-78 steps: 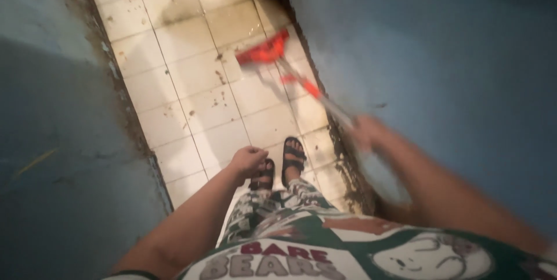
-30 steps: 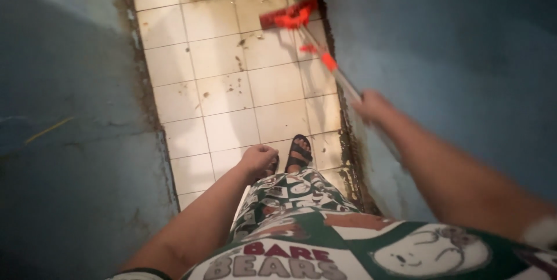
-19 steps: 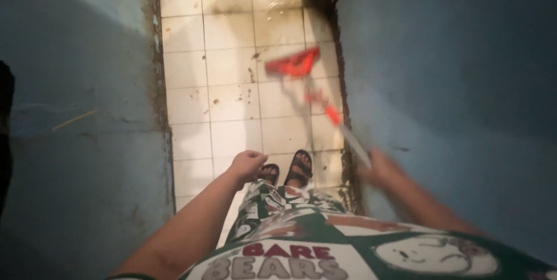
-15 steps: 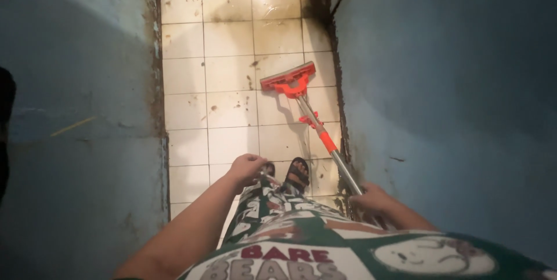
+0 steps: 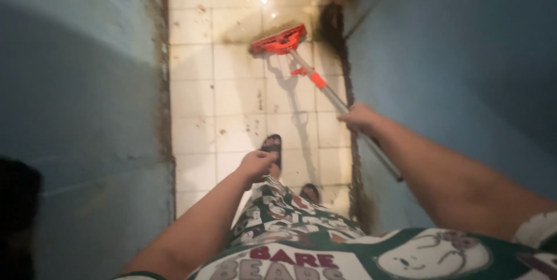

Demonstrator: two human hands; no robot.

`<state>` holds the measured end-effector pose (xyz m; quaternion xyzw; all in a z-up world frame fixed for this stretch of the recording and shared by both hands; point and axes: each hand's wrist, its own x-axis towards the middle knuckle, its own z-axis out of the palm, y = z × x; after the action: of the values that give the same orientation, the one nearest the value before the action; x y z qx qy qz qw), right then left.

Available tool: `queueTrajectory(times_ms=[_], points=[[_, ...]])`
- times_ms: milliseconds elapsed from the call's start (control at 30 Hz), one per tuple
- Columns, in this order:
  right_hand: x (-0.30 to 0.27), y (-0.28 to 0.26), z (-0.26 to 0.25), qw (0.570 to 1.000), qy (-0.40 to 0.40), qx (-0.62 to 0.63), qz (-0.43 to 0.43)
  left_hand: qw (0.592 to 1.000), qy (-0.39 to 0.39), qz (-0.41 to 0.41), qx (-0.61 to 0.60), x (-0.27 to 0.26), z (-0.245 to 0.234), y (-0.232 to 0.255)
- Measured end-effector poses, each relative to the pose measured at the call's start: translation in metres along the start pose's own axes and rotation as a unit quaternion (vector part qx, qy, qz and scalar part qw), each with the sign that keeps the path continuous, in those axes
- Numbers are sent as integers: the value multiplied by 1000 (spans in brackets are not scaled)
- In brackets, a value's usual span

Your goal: The person is mopping a tiled floor and moving various objects such as buckets and a pole in a bathroom or utility area.

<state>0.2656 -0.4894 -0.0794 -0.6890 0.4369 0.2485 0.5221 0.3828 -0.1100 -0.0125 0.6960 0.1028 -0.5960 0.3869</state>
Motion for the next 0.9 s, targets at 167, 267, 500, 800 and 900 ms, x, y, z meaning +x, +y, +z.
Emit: queueTrajectory(times_ms=[167, 267, 500, 800, 900], points=[[-35, -50, -27, 999, 6, -29, 30, 999, -8, 22, 38, 27, -39, 44], [-87, -12, -10, 994, 32, -79, 75, 999, -2, -5, 48, 12, -58, 79], [-174, 89, 28, 985, 117, -17, 130, 998, -34, 8, 45, 61, -85, 76], [-25, 2, -57, 993, 97, -8, 71, 997, -9, -21, 68, 47, -73, 88], [-12, -51, -71, 994, 95, -13, 47, 998, 4, -17, 56, 53, -71, 83]])
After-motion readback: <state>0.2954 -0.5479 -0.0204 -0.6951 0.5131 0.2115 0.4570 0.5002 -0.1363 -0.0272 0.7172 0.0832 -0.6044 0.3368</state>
